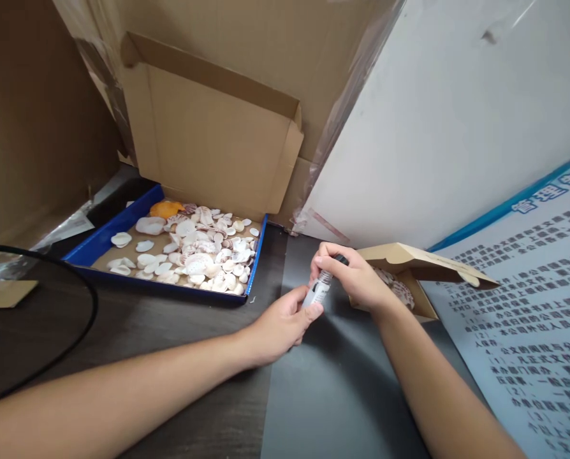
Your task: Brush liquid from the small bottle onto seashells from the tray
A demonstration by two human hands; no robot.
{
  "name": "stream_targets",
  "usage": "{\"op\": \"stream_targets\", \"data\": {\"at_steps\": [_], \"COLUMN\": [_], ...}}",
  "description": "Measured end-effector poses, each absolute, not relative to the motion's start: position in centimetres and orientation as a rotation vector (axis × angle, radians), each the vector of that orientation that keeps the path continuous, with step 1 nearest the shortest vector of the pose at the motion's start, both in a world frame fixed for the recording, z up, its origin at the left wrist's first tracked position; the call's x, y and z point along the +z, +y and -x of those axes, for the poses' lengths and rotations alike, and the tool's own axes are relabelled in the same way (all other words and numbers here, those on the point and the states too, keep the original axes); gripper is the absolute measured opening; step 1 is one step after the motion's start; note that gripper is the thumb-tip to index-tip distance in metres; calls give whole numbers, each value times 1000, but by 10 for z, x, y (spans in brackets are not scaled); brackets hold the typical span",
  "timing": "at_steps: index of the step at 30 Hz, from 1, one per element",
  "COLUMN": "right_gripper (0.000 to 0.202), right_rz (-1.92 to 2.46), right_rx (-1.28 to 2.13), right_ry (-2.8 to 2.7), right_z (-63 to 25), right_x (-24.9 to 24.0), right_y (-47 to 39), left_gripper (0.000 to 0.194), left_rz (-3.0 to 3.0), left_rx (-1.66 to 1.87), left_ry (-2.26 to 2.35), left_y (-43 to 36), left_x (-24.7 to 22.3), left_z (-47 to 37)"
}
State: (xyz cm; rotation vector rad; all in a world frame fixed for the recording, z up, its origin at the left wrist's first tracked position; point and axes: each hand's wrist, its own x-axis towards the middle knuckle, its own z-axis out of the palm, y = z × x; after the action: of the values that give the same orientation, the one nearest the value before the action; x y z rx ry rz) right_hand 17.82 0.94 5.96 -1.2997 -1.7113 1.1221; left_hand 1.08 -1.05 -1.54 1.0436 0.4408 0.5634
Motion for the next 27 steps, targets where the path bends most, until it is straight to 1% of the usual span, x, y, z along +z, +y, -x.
{"op": "stream_targets", "data": {"at_steps": [4, 9, 16, 23, 27], "right_gripper": [31, 26, 35, 40, 42], "right_rz": [1273, 1338, 1356, 1325, 1308], "right_rx": [1168, 1098, 995, 882, 833], "right_ry": [-1661, -1713, -1824, -1814, -1788], "right_z": [-178, -178, -182, -179, -174], "right_x": [55, 56, 56, 49, 44], "right_y": [11, 12, 14, 15, 15], "left_gripper": [45, 38, 32, 26, 26], "left_rz": [-1109, -1153, -1295, -1396, -1334], "left_rx": [607, 655, 730, 683, 665], "left_ry": [479, 511, 536, 570, 570], "left_y": [-11, -11, -12, -11, -11], "left_x": [-17, -12, -10, -11, -11], "left_z": [-12, -11, -9, -6, -6]}}
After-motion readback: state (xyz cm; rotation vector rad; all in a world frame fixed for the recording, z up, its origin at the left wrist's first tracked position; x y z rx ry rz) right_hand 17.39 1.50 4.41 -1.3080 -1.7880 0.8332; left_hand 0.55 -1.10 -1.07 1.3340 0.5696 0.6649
